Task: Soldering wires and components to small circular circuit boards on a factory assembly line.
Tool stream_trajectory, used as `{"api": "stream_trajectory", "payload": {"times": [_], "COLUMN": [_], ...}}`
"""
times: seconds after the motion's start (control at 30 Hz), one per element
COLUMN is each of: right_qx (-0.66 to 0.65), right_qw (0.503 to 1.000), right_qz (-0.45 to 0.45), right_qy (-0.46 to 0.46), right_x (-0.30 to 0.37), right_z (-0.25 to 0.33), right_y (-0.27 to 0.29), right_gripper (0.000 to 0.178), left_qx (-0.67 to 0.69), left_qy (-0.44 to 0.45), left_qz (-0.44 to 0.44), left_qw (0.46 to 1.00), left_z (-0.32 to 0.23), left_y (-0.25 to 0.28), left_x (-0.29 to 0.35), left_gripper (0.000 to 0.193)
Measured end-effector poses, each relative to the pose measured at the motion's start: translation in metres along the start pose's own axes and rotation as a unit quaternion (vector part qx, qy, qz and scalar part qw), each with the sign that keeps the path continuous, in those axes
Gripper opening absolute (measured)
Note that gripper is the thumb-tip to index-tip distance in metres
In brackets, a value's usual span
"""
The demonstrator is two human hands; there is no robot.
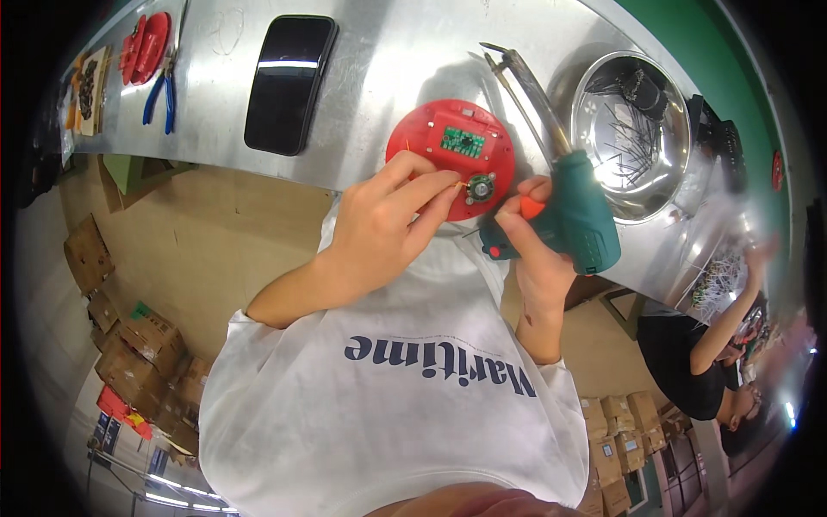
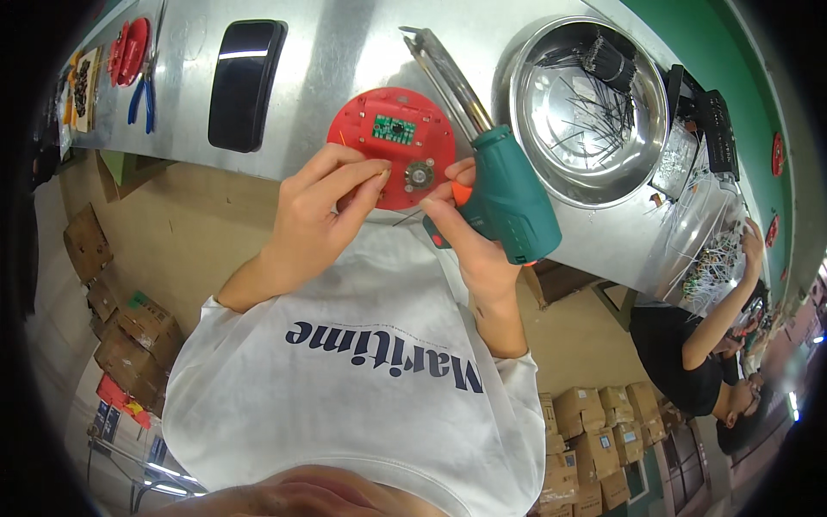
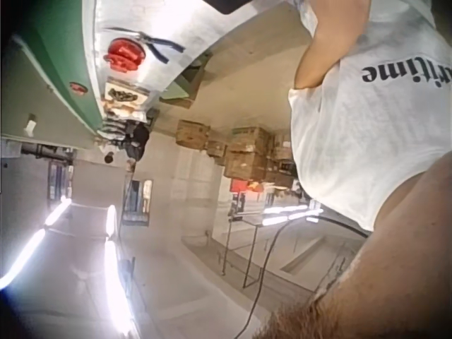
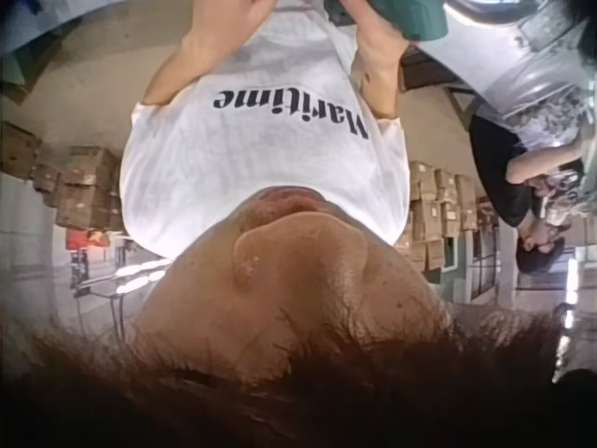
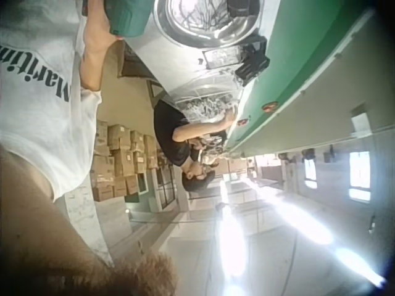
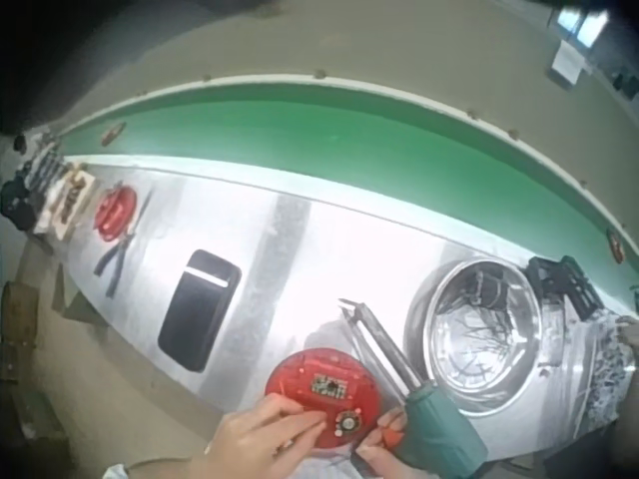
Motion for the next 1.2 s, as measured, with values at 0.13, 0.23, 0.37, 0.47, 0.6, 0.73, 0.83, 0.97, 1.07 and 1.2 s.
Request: {"api": "stream_trajectory", "payload": {"times": [0.13, 0.23, 0.37, 0.47, 0.6, 0.73, 0.83, 0.97, 1.07, 1.2], "right_qx": [0.022, 0.041, 0.065, 0.104, 0.089, 0.050, 0.067, -0.068, -0.085, -0.098], "right_qw": [0.999, 0.998, 0.997, 0.994, 0.996, 0.998, 0.997, 0.996, 0.993, 0.991], "right_qz": [0.045, 0.046, 0.033, 0.031, 0.020, 0.029, 0.032, -0.001, -0.023, -0.033], "right_qy": [-0.012, -0.012, -0.018, 0.006, -0.026, -0.003, 0.013, -0.055, -0.080, -0.084], "right_x": [-0.007, -0.012, -0.015, -0.016, -0.014, -0.015, -0.015, -0.012, -0.011, -0.010], "right_z": [-0.001, -0.001, 0.002, 0.006, 0.005, 0.004, -0.002, -0.007, -0.013, -0.016], "right_y": [-0.013, -0.019, -0.021, -0.022, -0.023, -0.022, -0.018, -0.020, -0.017, -0.016], "right_gripper": [0.041, 0.038, 0.036, 0.035, 0.039, 0.032, 0.032, 0.037, 0.034, 0.032], "left_qx": [0.096, 0.154, 0.092, 0.060, 0.073, 0.225, 0.169, 0.108, 0.105, 0.116], "left_qy": [-0.060, -0.022, -0.046, -0.112, -0.136, 0.005, -0.033, -0.093, -0.086, -0.070], "left_qz": [0.007, 0.032, 0.080, 0.074, 0.050, 0.094, 0.075, 0.037, 0.047, 0.060], "left_qw": [0.994, 0.987, 0.992, 0.989, 0.987, 0.970, 0.982, 0.989, 0.990, 0.989], "left_z": [0.002, 0.005, 0.000, -0.007, -0.013, -0.003, -0.004, -0.011, -0.012, -0.012], "left_y": [0.000, -0.003, -0.003, -0.003, -0.003, -0.013, -0.012, -0.009, -0.009, -0.012], "left_x": [0.002, 0.004, 0.001, 0.002, 0.004, 0.004, 0.002, 0.004, 0.001, 0.001], "left_gripper": [0.013, 0.013, 0.014, 0.015, 0.014, 0.014, 0.016, 0.013, 0.012, 0.012]}}
Point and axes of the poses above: each hand's wrist, its own x-axis away from the middle knuckle, its own y-axis out of the back of the hand, z = x × y, the point moved 7 cm from there along -x, towards the middle knuckle, and after that the axes turned 13 degrees about z, right-handed, at the moved point
